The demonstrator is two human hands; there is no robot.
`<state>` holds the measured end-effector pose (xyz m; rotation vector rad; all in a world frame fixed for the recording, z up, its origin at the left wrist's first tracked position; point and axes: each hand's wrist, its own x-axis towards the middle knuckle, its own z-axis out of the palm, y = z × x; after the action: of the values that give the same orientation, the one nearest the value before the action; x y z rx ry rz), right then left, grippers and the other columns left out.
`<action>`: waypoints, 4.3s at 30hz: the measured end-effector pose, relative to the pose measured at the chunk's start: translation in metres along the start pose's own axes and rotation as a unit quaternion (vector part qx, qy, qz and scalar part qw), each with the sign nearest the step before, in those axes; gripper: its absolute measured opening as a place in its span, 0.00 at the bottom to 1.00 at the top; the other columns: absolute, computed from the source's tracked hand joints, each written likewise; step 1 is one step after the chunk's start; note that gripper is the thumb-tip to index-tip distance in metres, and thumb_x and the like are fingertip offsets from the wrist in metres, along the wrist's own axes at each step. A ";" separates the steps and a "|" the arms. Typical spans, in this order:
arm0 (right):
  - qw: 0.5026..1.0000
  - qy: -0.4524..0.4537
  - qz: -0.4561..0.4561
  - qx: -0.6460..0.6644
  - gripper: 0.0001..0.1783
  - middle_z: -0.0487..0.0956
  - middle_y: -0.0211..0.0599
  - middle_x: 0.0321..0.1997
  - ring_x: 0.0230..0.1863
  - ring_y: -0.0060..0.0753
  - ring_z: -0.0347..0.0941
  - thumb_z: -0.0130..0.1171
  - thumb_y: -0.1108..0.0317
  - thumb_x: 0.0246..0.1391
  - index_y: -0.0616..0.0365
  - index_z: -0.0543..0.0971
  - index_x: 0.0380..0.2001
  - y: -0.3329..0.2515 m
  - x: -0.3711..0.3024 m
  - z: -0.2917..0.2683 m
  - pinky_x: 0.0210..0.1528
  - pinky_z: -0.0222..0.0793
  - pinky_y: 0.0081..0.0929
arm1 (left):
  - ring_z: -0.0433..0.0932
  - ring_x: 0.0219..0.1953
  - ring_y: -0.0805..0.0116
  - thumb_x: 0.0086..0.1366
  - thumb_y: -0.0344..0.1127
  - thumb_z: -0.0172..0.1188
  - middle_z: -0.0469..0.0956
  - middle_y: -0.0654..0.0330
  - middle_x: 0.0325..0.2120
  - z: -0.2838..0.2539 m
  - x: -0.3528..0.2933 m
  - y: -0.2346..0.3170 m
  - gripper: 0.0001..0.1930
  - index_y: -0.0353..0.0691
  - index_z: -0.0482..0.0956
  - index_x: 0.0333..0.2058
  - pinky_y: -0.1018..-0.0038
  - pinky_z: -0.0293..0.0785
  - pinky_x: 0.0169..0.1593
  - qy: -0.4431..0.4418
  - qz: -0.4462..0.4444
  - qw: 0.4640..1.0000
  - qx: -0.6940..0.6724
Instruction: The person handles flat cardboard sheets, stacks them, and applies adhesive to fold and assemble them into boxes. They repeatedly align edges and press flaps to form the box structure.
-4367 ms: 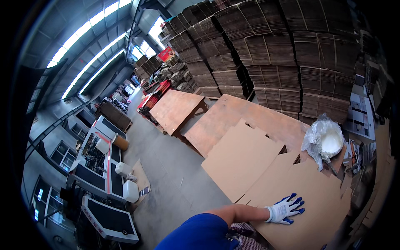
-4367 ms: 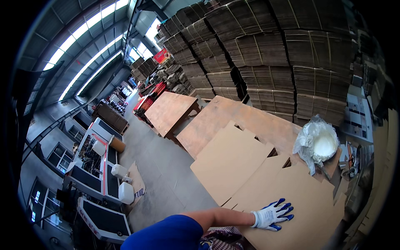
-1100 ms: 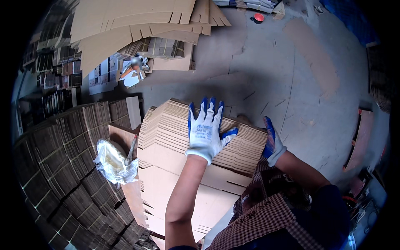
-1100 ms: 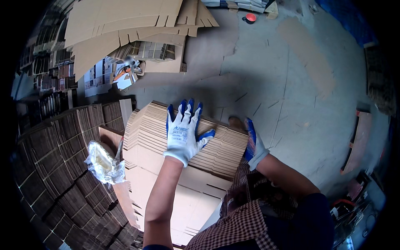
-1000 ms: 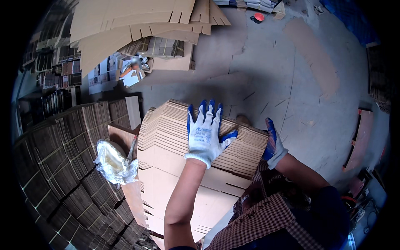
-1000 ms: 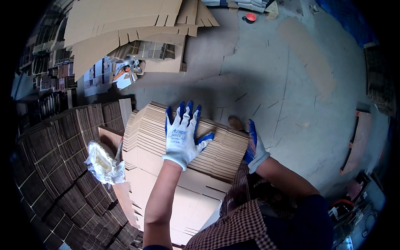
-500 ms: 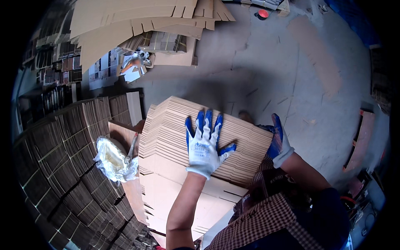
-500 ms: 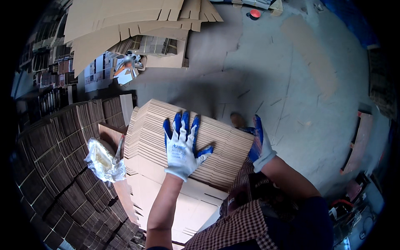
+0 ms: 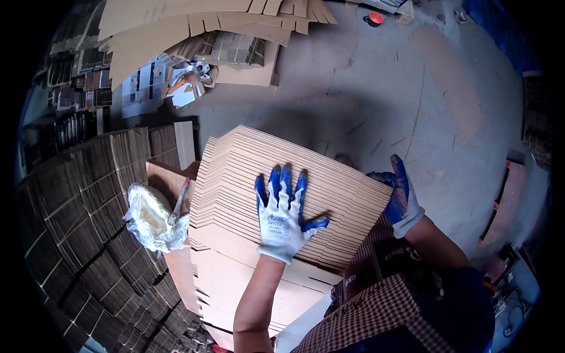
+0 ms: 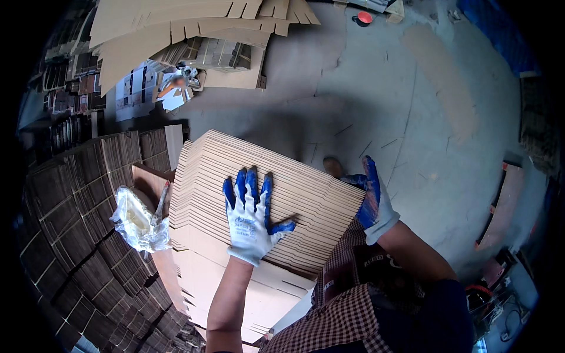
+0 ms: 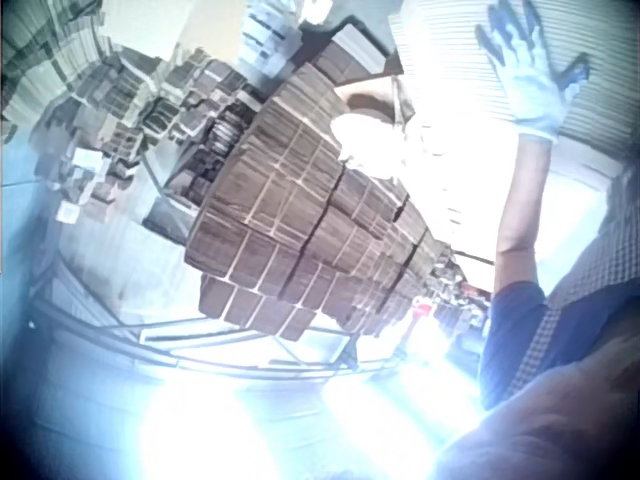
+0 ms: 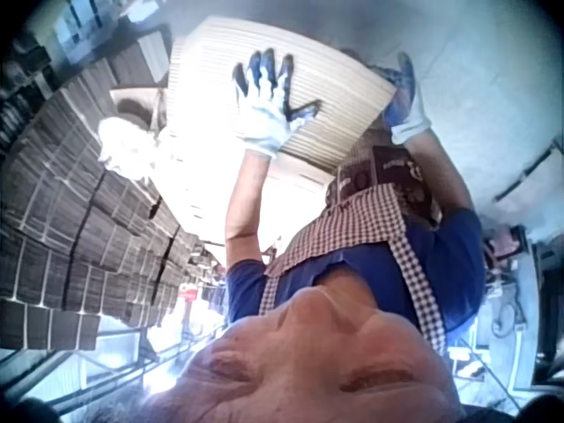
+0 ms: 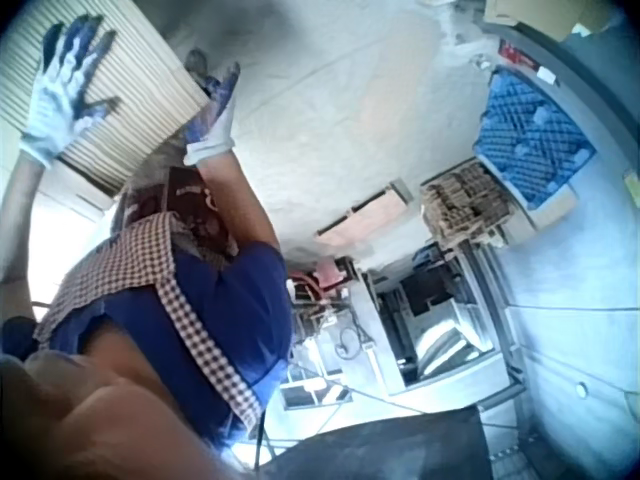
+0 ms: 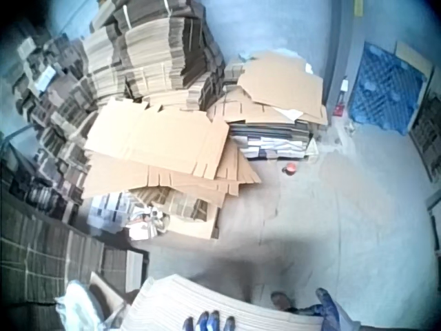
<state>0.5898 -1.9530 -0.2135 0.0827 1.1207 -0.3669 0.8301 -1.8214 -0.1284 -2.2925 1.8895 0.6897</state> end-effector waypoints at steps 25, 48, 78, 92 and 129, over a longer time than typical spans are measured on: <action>0.991 -0.003 0.095 0.091 0.42 0.81 0.47 0.50 0.49 0.43 0.78 0.49 0.27 0.57 0.61 0.78 0.48 0.002 0.003 0.007 0.55 0.73 0.43 | 0.37 0.76 0.48 0.55 0.75 0.53 0.44 0.46 0.73 0.004 0.064 0.013 0.58 0.35 0.48 0.71 0.49 0.25 0.75 -0.016 0.050 0.999 -0.013; 0.998 -0.013 0.053 -0.039 0.39 0.83 0.48 0.43 0.45 0.40 0.81 0.52 0.33 0.60 0.65 0.79 0.48 -0.003 0.039 -0.012 0.52 0.77 0.35 | 0.42 0.75 0.52 0.54 0.75 0.54 0.45 0.50 0.73 0.018 0.036 0.004 0.58 0.37 0.49 0.71 0.47 0.30 0.75 0.004 0.053 0.997 -0.047; 0.617 0.071 -0.190 -0.761 0.26 0.82 0.44 0.33 0.34 0.33 0.79 0.60 0.50 0.60 0.63 0.80 0.50 -0.012 0.042 0.030 0.42 0.75 0.30 | 0.58 0.68 0.44 0.55 0.74 0.56 0.60 0.46 0.66 0.051 -0.140 -0.024 0.53 0.36 0.60 0.67 0.40 0.45 0.69 0.084 -0.058 0.992 -0.080; 0.695 -0.016 -0.064 -0.716 0.23 0.84 0.51 0.38 0.38 0.44 0.81 0.52 0.54 0.67 0.66 0.81 0.45 -0.032 0.060 0.045 0.43 0.75 0.34 | 0.55 0.71 0.42 0.63 0.70 0.49 0.63 0.46 0.66 0.008 -0.047 0.001 0.44 0.33 0.69 0.61 0.40 0.40 0.71 0.095 0.021 0.991 -0.094; 0.483 -0.412 -0.327 -0.700 0.15 0.82 0.44 0.44 0.43 0.41 0.79 0.53 0.61 0.65 0.61 0.82 0.43 -0.033 0.120 0.004 0.52 0.73 0.35 | 0.45 0.75 0.46 0.61 0.75 0.46 0.50 0.47 0.72 0.040 0.040 -0.007 0.51 0.36 0.57 0.68 0.41 0.36 0.73 0.023 0.105 0.992 -0.069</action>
<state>0.6284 -2.0140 -0.3152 -1.8768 0.1087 -0.0030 0.8310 -1.8427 -0.1814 -2.2253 2.1917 0.8233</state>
